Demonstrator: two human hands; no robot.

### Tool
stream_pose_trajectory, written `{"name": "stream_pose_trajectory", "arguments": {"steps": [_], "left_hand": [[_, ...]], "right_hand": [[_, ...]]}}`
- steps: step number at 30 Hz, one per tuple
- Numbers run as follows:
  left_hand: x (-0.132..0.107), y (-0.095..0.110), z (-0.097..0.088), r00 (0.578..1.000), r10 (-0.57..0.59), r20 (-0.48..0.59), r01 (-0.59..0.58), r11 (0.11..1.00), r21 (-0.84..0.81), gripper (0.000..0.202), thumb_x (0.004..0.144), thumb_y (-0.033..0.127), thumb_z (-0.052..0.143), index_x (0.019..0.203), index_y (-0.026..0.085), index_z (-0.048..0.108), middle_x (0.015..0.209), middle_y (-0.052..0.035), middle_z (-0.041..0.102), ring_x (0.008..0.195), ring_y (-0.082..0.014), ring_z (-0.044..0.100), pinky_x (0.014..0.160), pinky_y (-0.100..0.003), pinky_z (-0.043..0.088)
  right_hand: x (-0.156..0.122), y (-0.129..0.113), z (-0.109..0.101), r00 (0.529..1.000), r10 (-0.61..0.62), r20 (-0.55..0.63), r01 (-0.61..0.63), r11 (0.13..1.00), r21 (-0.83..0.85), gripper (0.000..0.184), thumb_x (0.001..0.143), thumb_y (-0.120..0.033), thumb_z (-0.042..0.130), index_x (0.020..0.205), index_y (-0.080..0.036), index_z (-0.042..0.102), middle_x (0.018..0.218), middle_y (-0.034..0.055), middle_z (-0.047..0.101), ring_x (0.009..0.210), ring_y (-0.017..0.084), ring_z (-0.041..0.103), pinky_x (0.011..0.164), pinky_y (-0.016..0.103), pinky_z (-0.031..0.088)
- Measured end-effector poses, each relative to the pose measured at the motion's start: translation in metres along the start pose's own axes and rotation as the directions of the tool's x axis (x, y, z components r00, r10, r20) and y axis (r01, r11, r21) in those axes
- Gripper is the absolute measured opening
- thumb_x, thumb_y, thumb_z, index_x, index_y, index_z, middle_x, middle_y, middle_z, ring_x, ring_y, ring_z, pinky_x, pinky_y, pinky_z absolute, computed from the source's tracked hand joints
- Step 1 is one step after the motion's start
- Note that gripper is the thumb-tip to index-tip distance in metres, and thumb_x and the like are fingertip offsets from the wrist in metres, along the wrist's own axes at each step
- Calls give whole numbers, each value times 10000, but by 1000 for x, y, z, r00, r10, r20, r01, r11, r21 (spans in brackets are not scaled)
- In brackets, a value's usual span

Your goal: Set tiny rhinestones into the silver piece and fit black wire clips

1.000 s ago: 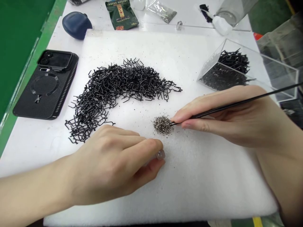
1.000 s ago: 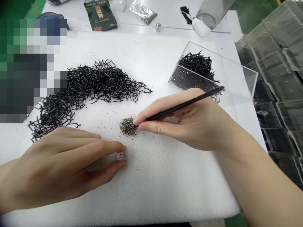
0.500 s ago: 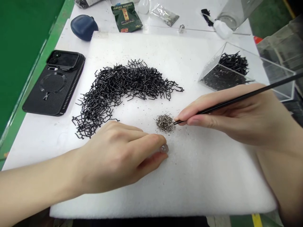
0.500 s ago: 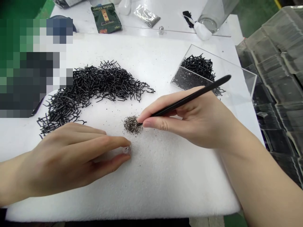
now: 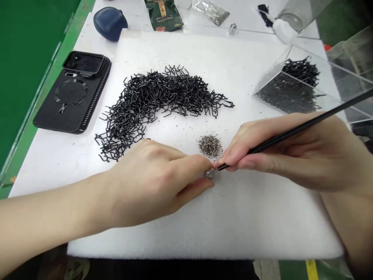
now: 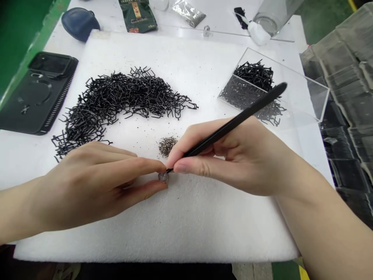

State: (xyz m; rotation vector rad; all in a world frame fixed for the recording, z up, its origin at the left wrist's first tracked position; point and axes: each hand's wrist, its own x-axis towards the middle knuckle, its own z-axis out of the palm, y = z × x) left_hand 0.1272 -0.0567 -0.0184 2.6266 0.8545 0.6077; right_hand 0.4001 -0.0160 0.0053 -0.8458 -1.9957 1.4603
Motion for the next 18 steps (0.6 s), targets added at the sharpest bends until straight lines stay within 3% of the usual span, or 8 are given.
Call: {"name": "stream_pose_trajectory", "arguments": {"steps": [9,18], "left_hand": [[5,1,-1,1000,-21,19,21,1000,-12,129,1071,279,726,1110,170,784,721,52,710,554,-122,614,515,-366,393],[1,0,1,1000,-3,10,3,1000,8,137,1060,279,735,1048,160,800,689,48,690,540,-131,600,508,-375,388]], "right_hand": [[-3,2,-3,997,-5,77,9,999,-50,45,1020,-274,831,1003,-241,856,966,-7,854,853,119,820,705,190,646],[-4,6,-1,999,20,50,-20,1000,-14,23,996,-262,850,1002,-254,871,965,1,848,863,125,813,721,183,645]]}}
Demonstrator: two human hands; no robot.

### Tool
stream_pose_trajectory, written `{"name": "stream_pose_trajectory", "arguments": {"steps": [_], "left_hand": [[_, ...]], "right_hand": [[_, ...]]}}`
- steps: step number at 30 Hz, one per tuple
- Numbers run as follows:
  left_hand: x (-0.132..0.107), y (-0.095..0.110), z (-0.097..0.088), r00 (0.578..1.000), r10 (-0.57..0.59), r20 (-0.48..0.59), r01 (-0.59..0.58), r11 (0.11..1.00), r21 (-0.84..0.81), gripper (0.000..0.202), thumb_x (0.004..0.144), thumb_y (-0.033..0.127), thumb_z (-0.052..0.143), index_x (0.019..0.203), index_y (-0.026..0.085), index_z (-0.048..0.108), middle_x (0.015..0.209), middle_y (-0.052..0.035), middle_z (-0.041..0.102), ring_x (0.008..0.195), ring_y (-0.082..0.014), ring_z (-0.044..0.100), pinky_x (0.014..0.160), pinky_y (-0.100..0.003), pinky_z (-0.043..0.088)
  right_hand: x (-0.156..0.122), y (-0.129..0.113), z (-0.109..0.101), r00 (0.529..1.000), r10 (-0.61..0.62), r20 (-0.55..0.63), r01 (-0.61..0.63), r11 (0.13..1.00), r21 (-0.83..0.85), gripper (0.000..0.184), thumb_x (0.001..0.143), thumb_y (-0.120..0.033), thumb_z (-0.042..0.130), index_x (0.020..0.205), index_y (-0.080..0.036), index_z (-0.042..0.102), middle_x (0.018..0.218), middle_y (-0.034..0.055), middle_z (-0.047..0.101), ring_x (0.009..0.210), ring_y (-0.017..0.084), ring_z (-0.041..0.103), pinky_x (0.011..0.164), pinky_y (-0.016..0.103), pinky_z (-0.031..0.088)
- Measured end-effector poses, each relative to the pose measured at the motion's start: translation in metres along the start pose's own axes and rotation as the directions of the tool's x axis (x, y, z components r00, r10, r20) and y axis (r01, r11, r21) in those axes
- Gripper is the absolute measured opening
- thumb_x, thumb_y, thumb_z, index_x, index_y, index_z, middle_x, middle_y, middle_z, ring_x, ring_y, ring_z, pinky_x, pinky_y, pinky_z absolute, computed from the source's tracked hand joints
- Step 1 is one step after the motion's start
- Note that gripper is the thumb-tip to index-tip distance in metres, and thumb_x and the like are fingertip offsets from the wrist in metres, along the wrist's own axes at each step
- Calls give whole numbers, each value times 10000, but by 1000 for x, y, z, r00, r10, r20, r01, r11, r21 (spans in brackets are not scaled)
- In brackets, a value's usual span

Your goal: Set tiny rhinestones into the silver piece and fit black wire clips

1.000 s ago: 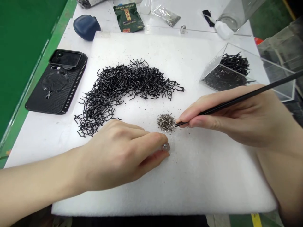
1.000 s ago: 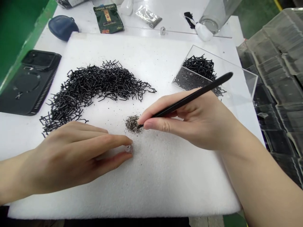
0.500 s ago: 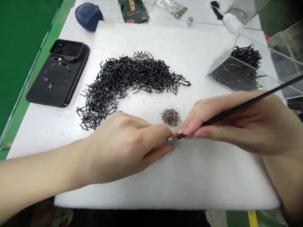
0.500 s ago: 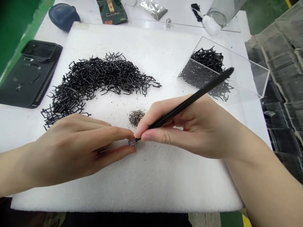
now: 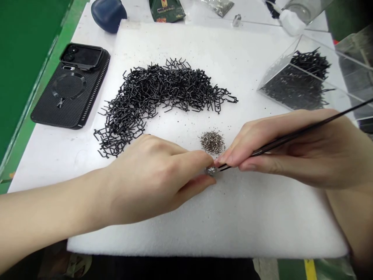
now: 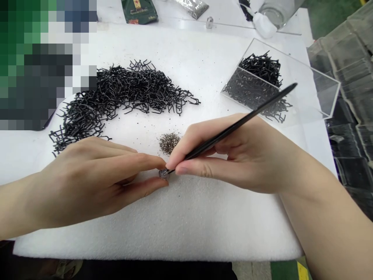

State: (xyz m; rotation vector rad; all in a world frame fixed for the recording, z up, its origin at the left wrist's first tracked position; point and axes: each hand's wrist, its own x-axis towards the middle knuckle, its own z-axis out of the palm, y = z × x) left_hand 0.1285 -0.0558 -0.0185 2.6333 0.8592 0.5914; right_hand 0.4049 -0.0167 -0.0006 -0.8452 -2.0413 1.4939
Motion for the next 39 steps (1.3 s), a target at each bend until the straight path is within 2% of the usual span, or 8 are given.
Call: {"name": "stream_pose_trajectory", "arguments": {"steps": [3,10,18,23,26,29,35,39], "left_hand": [[0,3,-4,999,-28,33,27,1000,8,139,1072,278,720,1091,169,805,718,51,708,566,-128,618,534,-367,401],[1,4,-6,999,-28,43,27,999,20,138,1079,280,708,1117,182,798,721,57,697,586,-116,603,565,-348,397],[1,2,-5,1000,-6,0,6,1000,11,140,1056,289,740,1075,167,807,665,65,644,528,-107,526,525,-349,375],[1,1,-2,1000,9,-9,-10,1000,-1,106,1046,242,743,1073,155,799,722,54,730,566,-115,642,529,-355,419],[1,1,0,998,32,-49,-33,999,-18,84,1039,222,741,1036,157,795,712,56,731,550,-113,635,514,-368,432],[3,2,0,998,20,-66,-21,1000,-17,97,1047,226,724,1046,164,799,743,38,758,550,-127,647,508,-379,467],[2,3,0,998,1,-60,-1,1000,-5,111,1055,266,724,1065,180,793,755,30,773,544,-143,670,495,-377,499],[1,3,0,998,1,-70,-2,1000,-16,116,1061,266,717,1074,176,790,772,24,783,546,-137,669,498,-374,503]], "right_hand": [[-1,0,-1,1000,-9,9,9,1000,6,58,989,-203,837,1021,-246,858,979,-10,850,881,109,814,748,155,640],[-2,-1,-1,1000,3,21,-4,999,33,64,981,-177,831,997,-239,840,984,-6,850,885,113,820,773,151,655],[1,-1,1,1000,-9,17,8,1000,7,63,991,-182,822,1009,-238,844,991,6,851,893,129,822,762,173,663],[3,-2,-4,995,-52,-81,45,995,-89,59,1006,-255,838,952,-244,815,909,-25,825,804,87,785,704,143,625],[3,0,-10,985,-69,-159,43,986,-161,67,991,-241,853,935,-244,816,886,-25,815,774,74,755,679,137,602],[3,4,-14,986,-44,-158,23,991,-133,63,985,-230,861,934,-240,825,871,-22,815,761,80,763,674,136,614],[3,7,-15,992,-30,-119,19,995,-94,45,979,-244,882,996,-257,843,986,-23,843,901,89,803,798,129,657],[3,8,-14,991,-25,-134,13,996,-88,36,965,-270,899,989,-268,872,1006,-10,852,925,125,812,815,185,684]]}}
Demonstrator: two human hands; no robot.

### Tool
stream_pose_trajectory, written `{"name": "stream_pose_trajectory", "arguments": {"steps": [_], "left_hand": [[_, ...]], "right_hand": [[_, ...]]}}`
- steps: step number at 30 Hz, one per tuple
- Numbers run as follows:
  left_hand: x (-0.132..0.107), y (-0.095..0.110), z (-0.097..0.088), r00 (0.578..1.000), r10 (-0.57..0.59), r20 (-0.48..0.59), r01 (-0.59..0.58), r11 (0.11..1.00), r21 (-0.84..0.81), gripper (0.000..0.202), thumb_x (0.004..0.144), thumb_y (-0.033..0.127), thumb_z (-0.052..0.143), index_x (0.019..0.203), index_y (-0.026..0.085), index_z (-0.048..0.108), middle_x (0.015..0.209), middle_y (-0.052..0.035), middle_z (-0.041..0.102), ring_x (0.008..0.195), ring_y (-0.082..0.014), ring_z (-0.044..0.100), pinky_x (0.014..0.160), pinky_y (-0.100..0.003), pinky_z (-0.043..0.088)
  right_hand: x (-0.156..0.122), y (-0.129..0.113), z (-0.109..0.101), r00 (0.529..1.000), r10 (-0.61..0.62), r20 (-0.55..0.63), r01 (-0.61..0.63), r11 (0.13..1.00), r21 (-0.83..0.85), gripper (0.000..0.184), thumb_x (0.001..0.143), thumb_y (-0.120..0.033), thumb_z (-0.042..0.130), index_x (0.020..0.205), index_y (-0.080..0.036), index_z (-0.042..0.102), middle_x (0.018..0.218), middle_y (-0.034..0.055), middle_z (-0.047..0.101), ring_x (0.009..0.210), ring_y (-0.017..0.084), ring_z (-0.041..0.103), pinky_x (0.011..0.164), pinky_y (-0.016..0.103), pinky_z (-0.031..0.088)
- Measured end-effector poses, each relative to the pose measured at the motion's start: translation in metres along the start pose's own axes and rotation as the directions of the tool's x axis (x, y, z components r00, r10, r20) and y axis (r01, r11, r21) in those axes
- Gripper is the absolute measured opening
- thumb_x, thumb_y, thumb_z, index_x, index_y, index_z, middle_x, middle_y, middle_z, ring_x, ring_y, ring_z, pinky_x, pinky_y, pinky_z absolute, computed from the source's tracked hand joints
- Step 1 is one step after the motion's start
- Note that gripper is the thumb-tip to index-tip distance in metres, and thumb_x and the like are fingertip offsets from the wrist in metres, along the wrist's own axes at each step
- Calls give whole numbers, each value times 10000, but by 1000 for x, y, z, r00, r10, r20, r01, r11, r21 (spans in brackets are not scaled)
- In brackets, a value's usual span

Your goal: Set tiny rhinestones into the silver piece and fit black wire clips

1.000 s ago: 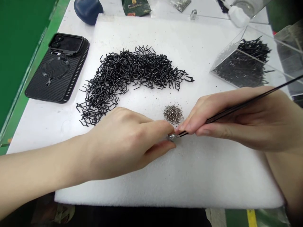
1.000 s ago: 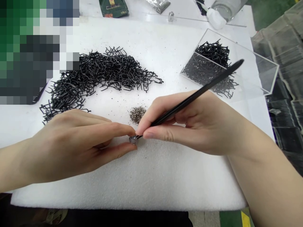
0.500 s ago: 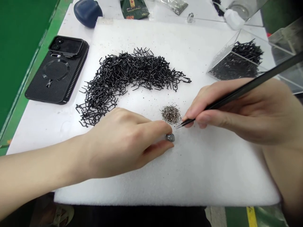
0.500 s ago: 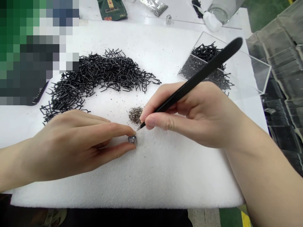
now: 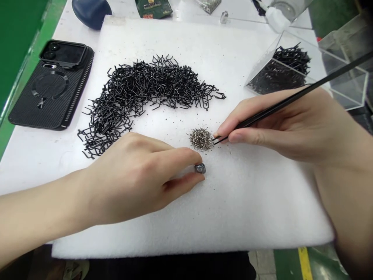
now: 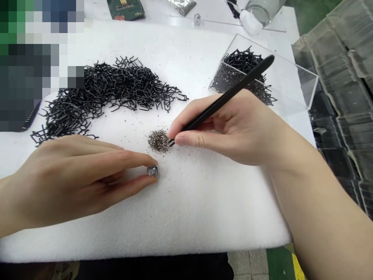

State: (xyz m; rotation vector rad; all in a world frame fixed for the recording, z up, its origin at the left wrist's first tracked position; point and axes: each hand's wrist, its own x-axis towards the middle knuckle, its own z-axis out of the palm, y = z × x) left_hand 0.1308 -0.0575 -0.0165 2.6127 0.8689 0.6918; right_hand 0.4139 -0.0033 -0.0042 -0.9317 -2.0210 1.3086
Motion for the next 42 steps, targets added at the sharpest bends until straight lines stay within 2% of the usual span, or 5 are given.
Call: {"name": "stream_pose_trajectory", "arguments": {"steps": [12,17,24,31,42], "left_hand": [[4,0,-3,999,-18,36,18,1000,-8,84,1036,218,730,1069,177,796,759,31,776,545,-121,663,504,-348,512],[3,0,-3,999,-17,33,18,1000,-18,93,1040,230,730,1074,179,799,747,40,769,542,-117,656,503,-353,516],[2,1,-4,999,-13,44,14,1000,-18,108,1034,228,735,1087,169,808,767,30,784,553,-128,666,502,-360,508],[3,-2,-1,999,0,43,1,1000,-12,102,1029,229,752,1090,168,806,747,42,768,560,-118,668,514,-345,505],[2,-2,-3,998,5,59,-5,1000,9,121,1033,243,747,1028,137,806,656,34,670,515,-105,543,504,-348,393]], "right_hand": [[-1,2,-1,999,-33,11,33,999,33,65,946,-213,909,991,-259,898,1001,-30,863,931,91,824,882,128,666],[0,-1,0,1000,10,5,-10,1000,23,109,941,-180,900,973,-284,905,986,-22,860,920,118,824,841,167,683],[-2,5,-2,1000,-14,14,14,1000,25,75,953,-243,913,1019,-276,900,1007,-27,860,933,103,820,872,153,672],[-3,-8,1,999,27,-23,-24,995,99,104,919,-171,917,947,-270,900,942,2,849,853,156,822,749,214,687],[1,-17,17,992,8,125,-28,988,155,150,948,-115,843,949,-263,865,948,-15,848,859,116,818,767,156,666]]}}
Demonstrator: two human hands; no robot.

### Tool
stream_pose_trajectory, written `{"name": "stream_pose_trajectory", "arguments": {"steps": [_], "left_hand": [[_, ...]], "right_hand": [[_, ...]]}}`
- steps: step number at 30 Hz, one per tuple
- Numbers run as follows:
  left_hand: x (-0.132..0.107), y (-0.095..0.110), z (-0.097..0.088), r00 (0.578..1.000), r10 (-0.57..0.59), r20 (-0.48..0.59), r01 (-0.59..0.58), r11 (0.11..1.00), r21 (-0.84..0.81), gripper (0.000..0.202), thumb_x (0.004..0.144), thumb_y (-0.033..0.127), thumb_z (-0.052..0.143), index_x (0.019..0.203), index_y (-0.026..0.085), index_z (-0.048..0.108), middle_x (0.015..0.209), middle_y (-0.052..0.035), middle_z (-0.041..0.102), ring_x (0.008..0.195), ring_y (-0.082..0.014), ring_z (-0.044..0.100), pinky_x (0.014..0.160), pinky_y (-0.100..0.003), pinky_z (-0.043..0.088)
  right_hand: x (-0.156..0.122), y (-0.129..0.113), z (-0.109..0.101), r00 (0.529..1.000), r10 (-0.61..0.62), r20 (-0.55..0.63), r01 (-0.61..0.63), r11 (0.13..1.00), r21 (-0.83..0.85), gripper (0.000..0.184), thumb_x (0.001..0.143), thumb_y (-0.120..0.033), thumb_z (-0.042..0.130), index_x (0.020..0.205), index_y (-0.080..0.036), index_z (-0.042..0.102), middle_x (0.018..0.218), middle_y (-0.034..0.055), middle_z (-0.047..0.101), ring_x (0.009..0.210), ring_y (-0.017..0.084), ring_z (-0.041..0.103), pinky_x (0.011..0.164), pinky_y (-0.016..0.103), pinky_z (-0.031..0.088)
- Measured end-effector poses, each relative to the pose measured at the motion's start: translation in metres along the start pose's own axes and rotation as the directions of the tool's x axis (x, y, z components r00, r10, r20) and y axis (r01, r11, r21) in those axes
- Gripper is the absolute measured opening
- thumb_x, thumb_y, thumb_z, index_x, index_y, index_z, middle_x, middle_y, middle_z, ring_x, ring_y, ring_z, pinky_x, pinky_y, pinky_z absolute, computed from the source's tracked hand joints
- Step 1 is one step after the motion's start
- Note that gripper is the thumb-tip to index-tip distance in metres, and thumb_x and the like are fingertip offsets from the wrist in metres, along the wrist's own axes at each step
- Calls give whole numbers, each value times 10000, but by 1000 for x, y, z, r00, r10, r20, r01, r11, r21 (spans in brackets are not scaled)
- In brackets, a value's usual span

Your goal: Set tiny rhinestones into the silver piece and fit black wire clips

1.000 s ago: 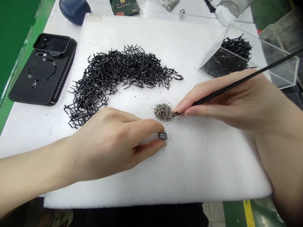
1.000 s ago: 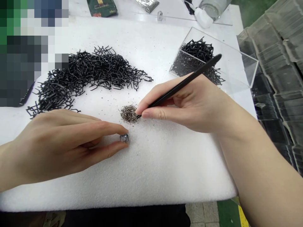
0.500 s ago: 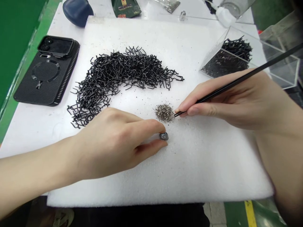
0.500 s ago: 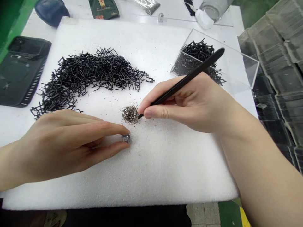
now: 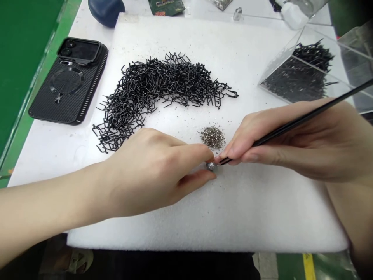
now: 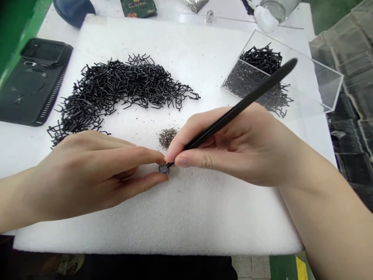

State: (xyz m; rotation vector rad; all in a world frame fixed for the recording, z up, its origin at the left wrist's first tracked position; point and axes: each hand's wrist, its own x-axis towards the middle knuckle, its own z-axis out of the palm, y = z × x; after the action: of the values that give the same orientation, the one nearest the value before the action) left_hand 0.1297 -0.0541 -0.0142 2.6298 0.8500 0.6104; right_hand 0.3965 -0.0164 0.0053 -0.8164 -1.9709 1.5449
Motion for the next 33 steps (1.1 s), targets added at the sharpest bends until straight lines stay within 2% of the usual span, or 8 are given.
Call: {"name": "stream_pose_trajectory", "arguments": {"steps": [4,10,16,24,29,33], "left_hand": [[1,-1,3,1000,13,-25,-13,1000,-8,130,1023,255,763,1019,133,808,644,44,656,505,-105,518,479,-361,379],[-2,1,0,1000,-4,-8,4,1000,-5,135,1035,256,737,1037,143,810,655,40,661,510,-115,520,483,-375,371],[-2,0,-1,1000,-3,0,3,1000,16,149,1053,286,737,1048,152,801,668,50,660,527,-98,515,514,-351,364],[0,0,0,1000,-7,3,7,1000,7,122,1032,273,764,1051,162,811,649,64,642,522,-100,513,511,-352,375],[1,-2,3,1000,3,-14,-3,1000,-22,141,1019,260,775,1057,133,824,649,53,656,508,-103,546,492,-354,390],[2,0,2,1000,-1,-9,0,999,-33,118,1021,243,775,1085,150,812,713,49,725,539,-91,622,518,-317,443]], "right_hand": [[-4,2,-2,1000,25,5,-25,999,-29,111,956,-144,849,967,-254,861,957,-6,847,867,122,810,760,175,664],[-8,5,-5,1000,9,27,-8,1000,-28,182,930,-110,853,1026,-262,881,988,23,846,883,169,811,737,224,673],[-4,6,-5,999,-5,33,4,1000,17,234,881,-76,874,1016,-267,889,971,27,847,865,173,818,757,201,688],[-2,3,-5,999,10,45,-11,1000,6,153,944,-101,839,991,-245,861,965,2,848,884,114,814,790,139,661],[-3,2,-4,1000,22,2,-22,1000,11,103,962,-161,853,947,-262,858,927,-5,841,847,125,809,746,179,667],[-5,4,-11,989,-59,-139,37,988,-153,53,949,-233,903,967,-267,867,960,-5,842,855,126,790,727,202,649]]}}
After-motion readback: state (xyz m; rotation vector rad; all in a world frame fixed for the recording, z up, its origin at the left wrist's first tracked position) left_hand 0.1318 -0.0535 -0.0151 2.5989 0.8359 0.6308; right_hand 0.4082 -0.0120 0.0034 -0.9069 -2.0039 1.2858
